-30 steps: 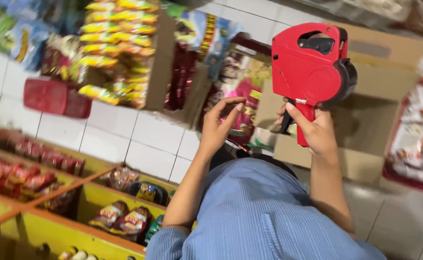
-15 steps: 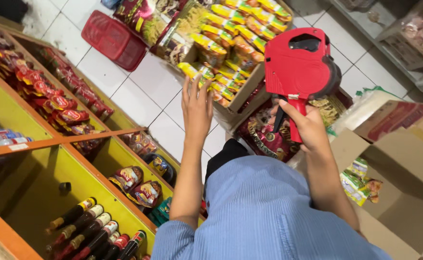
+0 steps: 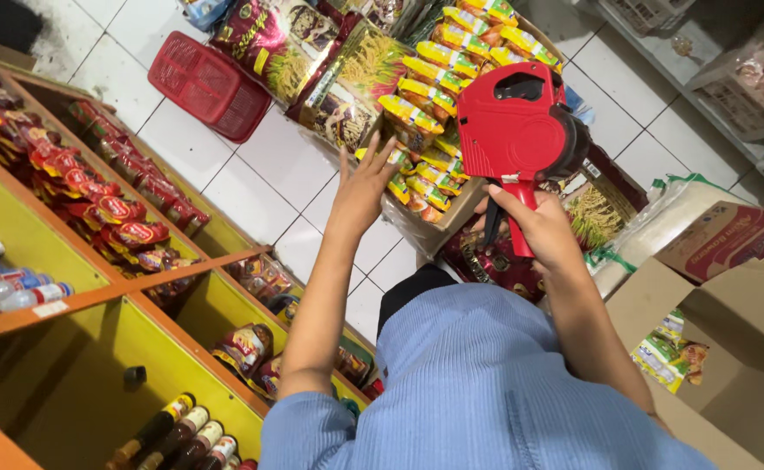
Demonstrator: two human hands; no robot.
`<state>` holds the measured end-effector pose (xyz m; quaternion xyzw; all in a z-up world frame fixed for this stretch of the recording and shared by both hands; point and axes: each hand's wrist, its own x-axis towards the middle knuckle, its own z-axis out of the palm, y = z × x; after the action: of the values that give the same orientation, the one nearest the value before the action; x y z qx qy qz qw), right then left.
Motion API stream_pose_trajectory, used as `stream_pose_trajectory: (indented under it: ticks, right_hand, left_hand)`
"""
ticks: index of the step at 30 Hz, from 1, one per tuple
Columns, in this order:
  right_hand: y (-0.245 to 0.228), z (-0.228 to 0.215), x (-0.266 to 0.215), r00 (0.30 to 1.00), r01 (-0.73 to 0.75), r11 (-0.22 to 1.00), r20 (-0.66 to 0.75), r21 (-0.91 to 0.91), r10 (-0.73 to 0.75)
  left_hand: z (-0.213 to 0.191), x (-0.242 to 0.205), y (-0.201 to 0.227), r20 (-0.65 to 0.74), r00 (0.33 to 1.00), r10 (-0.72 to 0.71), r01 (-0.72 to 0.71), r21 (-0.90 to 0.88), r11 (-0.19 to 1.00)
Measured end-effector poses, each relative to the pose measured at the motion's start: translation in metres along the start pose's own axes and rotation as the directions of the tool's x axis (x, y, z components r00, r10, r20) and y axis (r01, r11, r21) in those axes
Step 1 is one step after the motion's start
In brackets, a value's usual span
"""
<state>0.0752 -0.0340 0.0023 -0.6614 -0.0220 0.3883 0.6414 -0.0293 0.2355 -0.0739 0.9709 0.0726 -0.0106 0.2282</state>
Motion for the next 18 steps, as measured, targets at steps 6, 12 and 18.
stream_pose_trajectory:
  ticks: [6, 12, 18]
  right_hand:
    - [0.009, -0.003, 0.000, 0.999, -0.028, 1.000, -0.047, 0.006, 0.028]
    - [0.012, -0.010, -0.013, 0.996, 0.010, 0.993, -0.088, 0.115, 0.000]
    - [0.019, -0.021, -0.021, 0.976, 0.125, 0.977, -0.200, 0.175, -0.089]
  left_hand:
    - [0.019, 0.015, -0.023, 0.001, 0.999, 0.049, -0.049, 0.054, 0.997]
    - [-0.013, 0.032, -0.005, -0.102, 0.987, 0.128, -0.131, -0.024, 0.991]
    - [-0.044, 0.015, 0.030, -0.284, 0.934, -0.217, 0.049, -0.499, 0.865]
